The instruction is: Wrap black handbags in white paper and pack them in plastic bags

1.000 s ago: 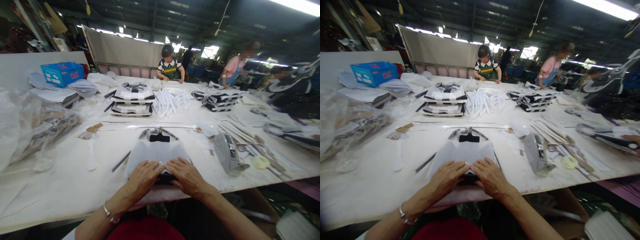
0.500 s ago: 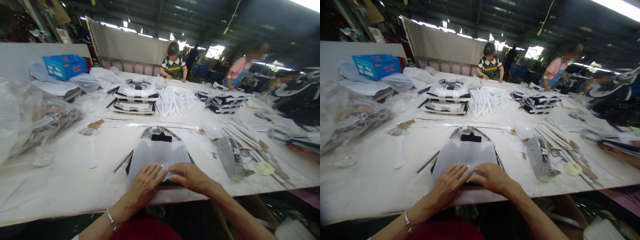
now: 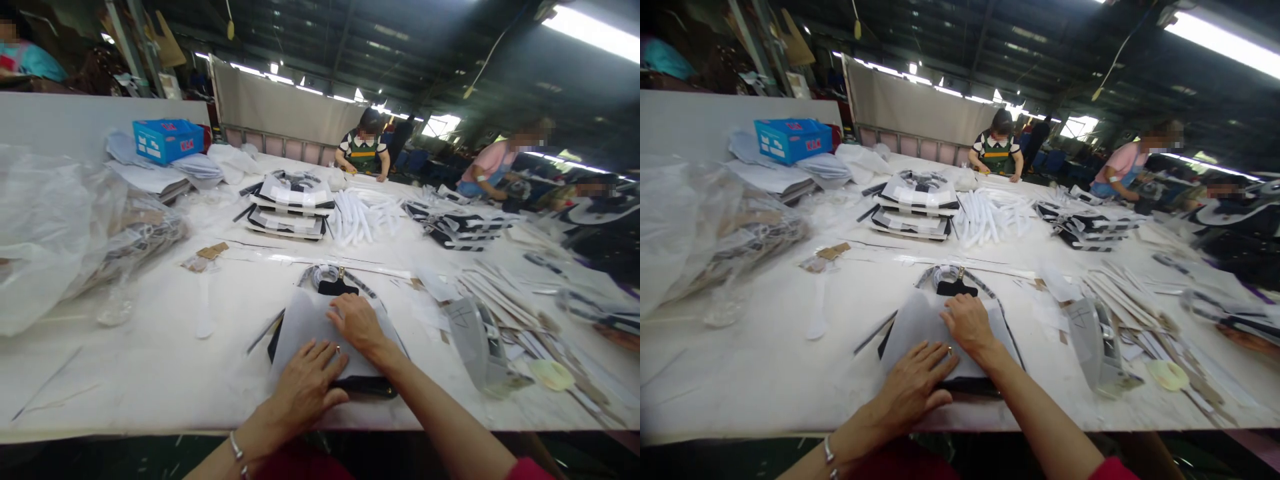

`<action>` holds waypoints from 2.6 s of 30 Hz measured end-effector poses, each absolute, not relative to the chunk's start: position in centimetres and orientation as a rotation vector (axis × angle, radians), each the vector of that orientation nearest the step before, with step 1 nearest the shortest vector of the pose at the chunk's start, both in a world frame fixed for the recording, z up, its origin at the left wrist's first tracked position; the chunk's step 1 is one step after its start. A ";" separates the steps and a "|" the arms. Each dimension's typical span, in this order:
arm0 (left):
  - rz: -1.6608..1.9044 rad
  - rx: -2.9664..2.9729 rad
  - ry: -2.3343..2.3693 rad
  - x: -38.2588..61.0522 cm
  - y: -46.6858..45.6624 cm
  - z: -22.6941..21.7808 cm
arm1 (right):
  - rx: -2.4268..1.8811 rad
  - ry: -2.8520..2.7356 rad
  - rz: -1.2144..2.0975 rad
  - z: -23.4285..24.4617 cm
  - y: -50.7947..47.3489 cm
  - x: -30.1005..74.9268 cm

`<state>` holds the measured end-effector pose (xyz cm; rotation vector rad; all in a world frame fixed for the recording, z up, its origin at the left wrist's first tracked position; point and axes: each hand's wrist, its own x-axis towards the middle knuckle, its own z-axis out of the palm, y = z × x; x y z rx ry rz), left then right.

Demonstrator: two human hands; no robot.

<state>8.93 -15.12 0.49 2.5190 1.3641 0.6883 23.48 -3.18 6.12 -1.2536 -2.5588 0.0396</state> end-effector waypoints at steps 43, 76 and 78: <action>0.671 2.427 2.090 10.2 -6.0 1.2 | -1.642 -2.435 -0.051 1.9 -2.0 24.9; 1.229 1.890 2.047 8.8 -5.0 -0.6 | -0.969 -1.921 0.465 1.4 -2.5 27.4; 1.259 1.850 2.029 8.5 -4.9 -0.5 | -0.977 -1.960 0.468 1.3 -2.7 27.2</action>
